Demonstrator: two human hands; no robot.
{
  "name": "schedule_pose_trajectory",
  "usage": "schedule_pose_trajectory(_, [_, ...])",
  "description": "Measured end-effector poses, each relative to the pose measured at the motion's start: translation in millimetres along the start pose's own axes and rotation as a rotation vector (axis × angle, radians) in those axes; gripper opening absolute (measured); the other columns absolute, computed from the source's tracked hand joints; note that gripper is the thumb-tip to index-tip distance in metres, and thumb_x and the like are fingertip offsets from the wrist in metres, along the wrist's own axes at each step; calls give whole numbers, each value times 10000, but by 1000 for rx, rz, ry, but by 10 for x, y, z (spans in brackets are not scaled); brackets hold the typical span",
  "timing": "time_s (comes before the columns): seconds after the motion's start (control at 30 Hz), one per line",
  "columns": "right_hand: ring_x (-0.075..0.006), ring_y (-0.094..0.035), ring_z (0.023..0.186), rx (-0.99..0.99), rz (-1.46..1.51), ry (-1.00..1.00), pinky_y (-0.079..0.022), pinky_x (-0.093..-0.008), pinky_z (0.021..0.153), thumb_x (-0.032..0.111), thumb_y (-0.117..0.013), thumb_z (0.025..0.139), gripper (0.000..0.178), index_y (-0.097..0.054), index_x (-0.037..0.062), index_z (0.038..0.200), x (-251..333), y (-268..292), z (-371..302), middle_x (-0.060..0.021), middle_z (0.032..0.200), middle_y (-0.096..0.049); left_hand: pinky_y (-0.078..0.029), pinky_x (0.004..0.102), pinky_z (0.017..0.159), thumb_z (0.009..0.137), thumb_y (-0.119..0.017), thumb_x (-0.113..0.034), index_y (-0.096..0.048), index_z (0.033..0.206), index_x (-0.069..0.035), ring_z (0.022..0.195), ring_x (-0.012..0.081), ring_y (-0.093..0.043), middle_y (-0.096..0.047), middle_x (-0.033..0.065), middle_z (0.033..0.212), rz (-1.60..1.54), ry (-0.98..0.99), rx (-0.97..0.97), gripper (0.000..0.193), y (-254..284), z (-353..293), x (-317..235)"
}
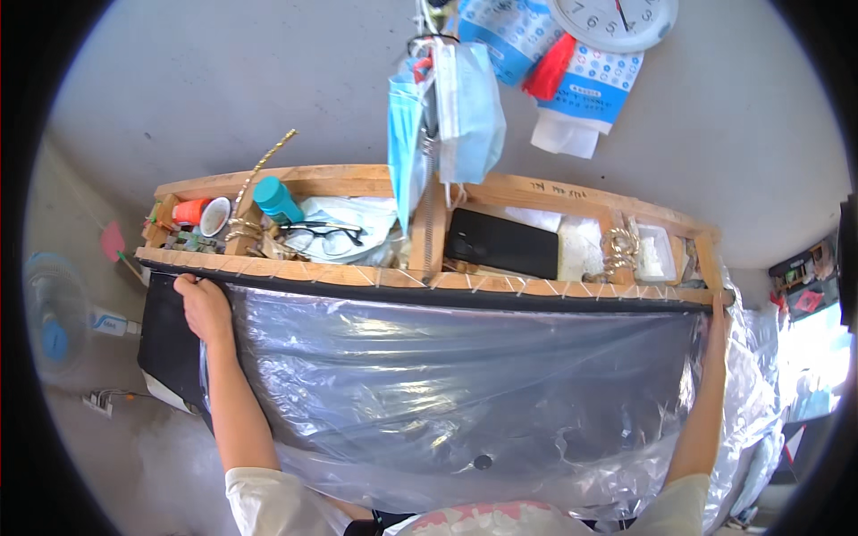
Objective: The person wraps a large manufactured part with transparent plastic sheeting by hand.
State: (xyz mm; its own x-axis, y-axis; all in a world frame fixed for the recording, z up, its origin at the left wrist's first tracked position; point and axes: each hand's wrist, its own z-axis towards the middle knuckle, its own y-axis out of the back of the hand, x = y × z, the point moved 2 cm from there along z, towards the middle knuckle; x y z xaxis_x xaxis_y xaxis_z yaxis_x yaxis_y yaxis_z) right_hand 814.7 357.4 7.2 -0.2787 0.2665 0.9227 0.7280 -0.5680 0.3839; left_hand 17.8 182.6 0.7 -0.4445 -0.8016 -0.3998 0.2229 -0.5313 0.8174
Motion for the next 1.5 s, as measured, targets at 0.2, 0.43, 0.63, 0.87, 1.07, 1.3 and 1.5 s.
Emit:
schedule_pose_trajectory(0.2, [-109,-475,789,301,18,-120,-438,-299,654,524,-471,839,564,-465,69,1173,-205,-91,237,-26,926,-508,-421,430,826,857,-414,-313,-464,1136,-104,985,368,-538,-569,186,1080,-74,45,28,353,-9,168,340])
schedule_pose_trajectory(0.43, [-216,-551,775,94,-244,533,-439,-327,719,195,-571,829,370,-492,-8,1128,-309,22,-364,-116,869,-557,-398,320,880,886,-482,-172,-484,1128,38,1042,265,-507,-525,174,1140,-1160,396,-150,321,353,250,872])
schedule_pose_trajectory(0.63, [-200,-543,728,214,-279,714,-427,-315,673,197,-590,822,201,-572,-2,813,-233,75,-508,-110,819,-565,-245,441,1040,797,-531,-174,-502,1157,14,1159,323,-428,-492,192,1205,-1,-1230,-70,408,1331,-1258,-488])
schedule_pose_trajectory(0.87, [-281,-579,555,441,-149,664,-422,-317,507,216,-534,863,180,-525,49,798,59,-131,-2014,-147,596,-530,-434,409,715,708,-559,-9,-523,863,-7,831,342,-537,-541,152,869,84,-736,176,159,1114,-1133,293])
schedule_pose_trajectory(1.07, [-109,-482,553,349,203,327,-368,-235,526,121,-536,851,95,-536,45,794,-164,87,-2133,-58,620,-505,-321,415,940,726,-622,-150,-566,1048,-57,1052,299,-499,-545,141,1092,-769,-1312,714,340,1605,-3868,-2522])
schedule_pose_trajectory(1.3, [-285,-444,1068,-336,-899,740,-317,-494,824,217,-541,765,331,-529,110,1078,-524,853,-1509,-96,1133,-505,-471,390,635,826,-534,-101,-581,820,-25,739,348,-594,-595,180,772,-905,-1177,981,90,1131,-4096,-2498])
schedule_pose_trajectory(1.5, [-291,-406,1137,325,-586,1043,-287,-562,898,202,-538,785,347,-512,21,1080,266,-505,-2641,-125,1174,-491,-464,351,619,802,-556,-55,-592,799,-15,703,332,-589,-599,161,764,-749,-1002,789,54,1085,-3431,-2168])
